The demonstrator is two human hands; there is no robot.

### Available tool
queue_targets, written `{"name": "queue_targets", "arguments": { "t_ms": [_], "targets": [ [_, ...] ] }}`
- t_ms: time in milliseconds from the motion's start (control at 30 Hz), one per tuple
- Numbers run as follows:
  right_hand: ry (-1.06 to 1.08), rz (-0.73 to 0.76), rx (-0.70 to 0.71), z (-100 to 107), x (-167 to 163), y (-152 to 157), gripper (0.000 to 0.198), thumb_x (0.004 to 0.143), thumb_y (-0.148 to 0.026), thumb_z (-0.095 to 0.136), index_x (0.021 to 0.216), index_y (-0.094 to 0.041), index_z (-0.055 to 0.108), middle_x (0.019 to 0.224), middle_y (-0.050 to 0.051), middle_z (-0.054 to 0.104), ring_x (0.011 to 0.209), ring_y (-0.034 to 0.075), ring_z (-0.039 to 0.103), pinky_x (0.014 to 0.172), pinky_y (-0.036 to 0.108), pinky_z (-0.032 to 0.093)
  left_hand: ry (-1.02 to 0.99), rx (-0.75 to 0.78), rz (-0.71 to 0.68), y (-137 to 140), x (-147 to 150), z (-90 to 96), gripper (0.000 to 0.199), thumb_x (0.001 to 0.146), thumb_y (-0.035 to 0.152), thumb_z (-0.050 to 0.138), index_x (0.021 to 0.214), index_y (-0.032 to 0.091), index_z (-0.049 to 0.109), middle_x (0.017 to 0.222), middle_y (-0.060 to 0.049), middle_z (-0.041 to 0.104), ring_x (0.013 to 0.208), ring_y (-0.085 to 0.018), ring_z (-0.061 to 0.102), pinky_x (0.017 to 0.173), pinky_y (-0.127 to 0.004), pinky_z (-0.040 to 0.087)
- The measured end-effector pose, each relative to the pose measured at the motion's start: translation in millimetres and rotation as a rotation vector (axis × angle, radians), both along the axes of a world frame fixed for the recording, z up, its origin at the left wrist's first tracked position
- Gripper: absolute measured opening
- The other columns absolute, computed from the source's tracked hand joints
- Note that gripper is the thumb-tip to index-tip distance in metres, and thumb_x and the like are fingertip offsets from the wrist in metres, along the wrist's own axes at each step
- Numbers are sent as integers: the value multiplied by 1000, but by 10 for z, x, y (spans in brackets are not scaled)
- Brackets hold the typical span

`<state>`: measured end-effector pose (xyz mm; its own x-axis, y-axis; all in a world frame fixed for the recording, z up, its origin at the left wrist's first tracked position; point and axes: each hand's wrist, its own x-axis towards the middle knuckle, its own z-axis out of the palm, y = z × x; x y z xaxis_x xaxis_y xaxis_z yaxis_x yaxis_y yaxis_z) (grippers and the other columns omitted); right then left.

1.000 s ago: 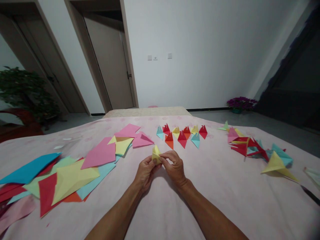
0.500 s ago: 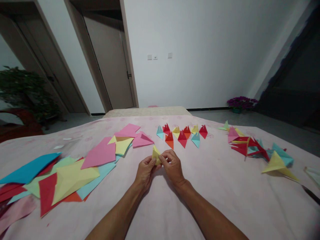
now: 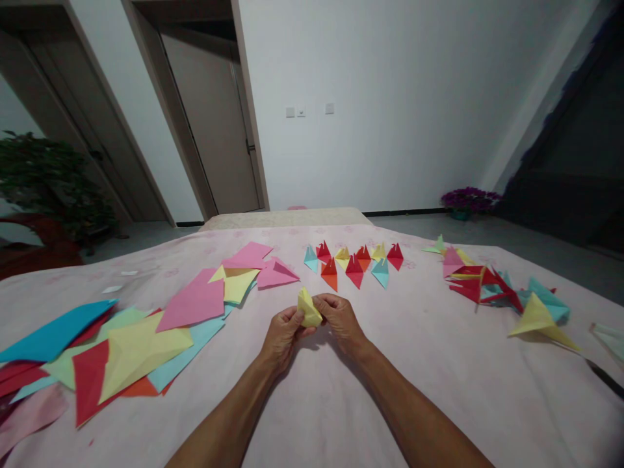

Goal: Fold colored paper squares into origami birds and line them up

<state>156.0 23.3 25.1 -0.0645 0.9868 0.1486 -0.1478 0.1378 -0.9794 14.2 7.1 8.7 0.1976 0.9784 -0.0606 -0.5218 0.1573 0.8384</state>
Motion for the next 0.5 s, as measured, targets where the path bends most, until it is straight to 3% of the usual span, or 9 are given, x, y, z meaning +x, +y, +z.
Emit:
{"name": "queue_targets", "arguments": {
  "t_ms": [200,400,500],
  "targets": [
    [-66,-58,9,-1,7,22,32,70,-46,74,73,-14,73,59,0,62,51,11,48,48,23,37,7,-17,-2,-2,-5,-2,47,61,40,88,91,7,74,88,-11,73,75,-16,68,64,-22,59],
    [-278,-257,224,29,-17,-23,23,74,-36,72,62,-16,68,65,2,62,59,13,54,55,25,42,41,-1,-3,-4,6,-26,45,63,40,87,91,6,75,89,-12,72,76,-16,67,63,-21,57],
    [-339,-288,262,46,-32,-48,23,74,-33,71,59,-16,65,63,1,59,57,13,52,54,24,41,61,19,23,-1,7,-40,42,63,40,86,87,7,75,84,-10,71,74,-15,65,62,-21,57]
  ]
}}
